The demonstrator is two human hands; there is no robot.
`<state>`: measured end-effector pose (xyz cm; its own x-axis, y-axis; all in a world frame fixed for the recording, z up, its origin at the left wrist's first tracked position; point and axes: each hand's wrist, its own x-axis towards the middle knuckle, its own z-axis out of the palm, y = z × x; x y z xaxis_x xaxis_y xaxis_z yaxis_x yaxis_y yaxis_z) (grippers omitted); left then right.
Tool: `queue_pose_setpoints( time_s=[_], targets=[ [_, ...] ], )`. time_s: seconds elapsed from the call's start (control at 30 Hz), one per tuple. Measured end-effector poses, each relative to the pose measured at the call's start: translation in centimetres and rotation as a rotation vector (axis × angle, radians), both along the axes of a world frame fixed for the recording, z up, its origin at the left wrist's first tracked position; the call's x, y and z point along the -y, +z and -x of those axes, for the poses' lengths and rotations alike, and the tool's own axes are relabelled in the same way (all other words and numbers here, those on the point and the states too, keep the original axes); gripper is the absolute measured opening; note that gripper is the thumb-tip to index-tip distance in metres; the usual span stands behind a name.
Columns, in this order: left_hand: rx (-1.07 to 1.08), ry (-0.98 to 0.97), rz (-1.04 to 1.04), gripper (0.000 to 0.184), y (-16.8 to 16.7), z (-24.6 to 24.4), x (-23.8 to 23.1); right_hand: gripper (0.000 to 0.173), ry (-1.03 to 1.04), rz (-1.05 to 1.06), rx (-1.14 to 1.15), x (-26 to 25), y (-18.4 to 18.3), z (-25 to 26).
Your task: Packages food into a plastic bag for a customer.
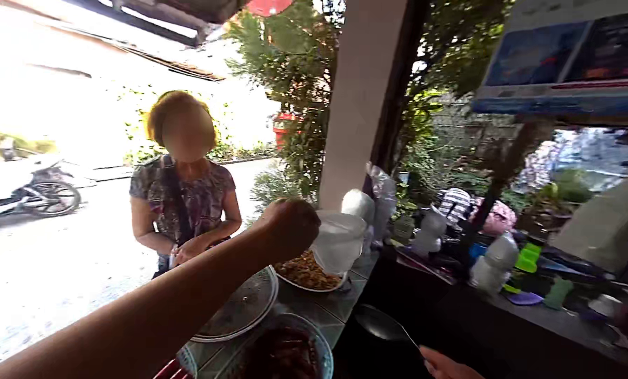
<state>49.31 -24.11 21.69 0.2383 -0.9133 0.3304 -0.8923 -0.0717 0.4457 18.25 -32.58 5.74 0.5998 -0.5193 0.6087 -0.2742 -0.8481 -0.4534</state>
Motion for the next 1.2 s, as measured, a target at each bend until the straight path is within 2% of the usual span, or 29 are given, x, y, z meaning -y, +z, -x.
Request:
queue_pose_setpoints(
  time_s=[0.07, 0.23, 0.33, 0.4, 0.47, 0.57, 0.67, 0.73, 0.8, 0.93, 1.0, 1.1, 1.2],
  targets=[
    [-0.08, 0.118, -0.083, 0.021, 0.6, -0.9, -2.2, 0.027, 0.099, 0.197, 0.06, 3.8, -1.8, -4.8],
    [-0.166, 0.297, -0.118, 0.015, -1.6, -4.0, -6.0, 0.025, 0.226, 0.389, -0.032, 11.4, -6.4, -14.6],
    [-0.279, 0.411, -0.083, 0.014, -3.3, -4.5, -8.2, 0.024, 0.314, 0.411, -0.074, 15.9, -10.0, -18.8],
    [-0.341, 0.488, -0.051, 0.015, -4.3, -4.5, -8.7, 0.025, 0.347, 0.384, -0.044, 18.5, -10.9, -21.4],
    [-0.352, 0.561, -0.044, 0.016, -4.9, -4.4, -8.2, 0.024, 0.36, 0.265, -0.008, 20.1, -10.7, -23.4],
    [-0.374, 0.654, -0.078, 0.016, -5.5, -3.8, -6.0, 0.025, 0.363, 0.053, -0.014, 22.3, -8.1, -24.0],
    [-0.404, 0.71, -0.111, 0.018, -5.8, -3.2, -3.7, 0.03, 0.397, 0.098, 0.047, 24.7, -4.4, -22.7],
    [-0.437, 0.729, -0.132, 0.019, -5.9, -2.8, -2.1, 0.033, 0.424, 0.162, 0.096, 26.0, -3.3, -22.4],
    [-0.443, 0.725, -0.152, 0.02, -6.3, -2.6, -0.1, 0.031, 0.475, 0.161, 0.092, 26.4, -4.3, -23.7],
    [-0.397, 0.739, -0.227, 0.023, -6.0, -2.5, 4.2, 0.026, 0.577, -0.04, 0.003, 25.8, -8.5, -28.6],
    [-0.339, 0.78, -0.251, 0.024, -5.9, -2.3, 5.9, 0.027, 0.643, -0.052, -0.016, 26.1, -9.3, -29.7],
    [-0.271, 0.805, -0.254, 0.025, -6.2, -2.0, 6.9, 0.027, 0.725, -0.008, -0.016, 27.7, -7.8, -27.8],
    [-0.293, 0.792, -0.266, 0.027, -6.8, -2.1, 6.5, 0.027, 0.734, 0.135, 0.021, 30.0, -4.9, -23.4]
  ],
)
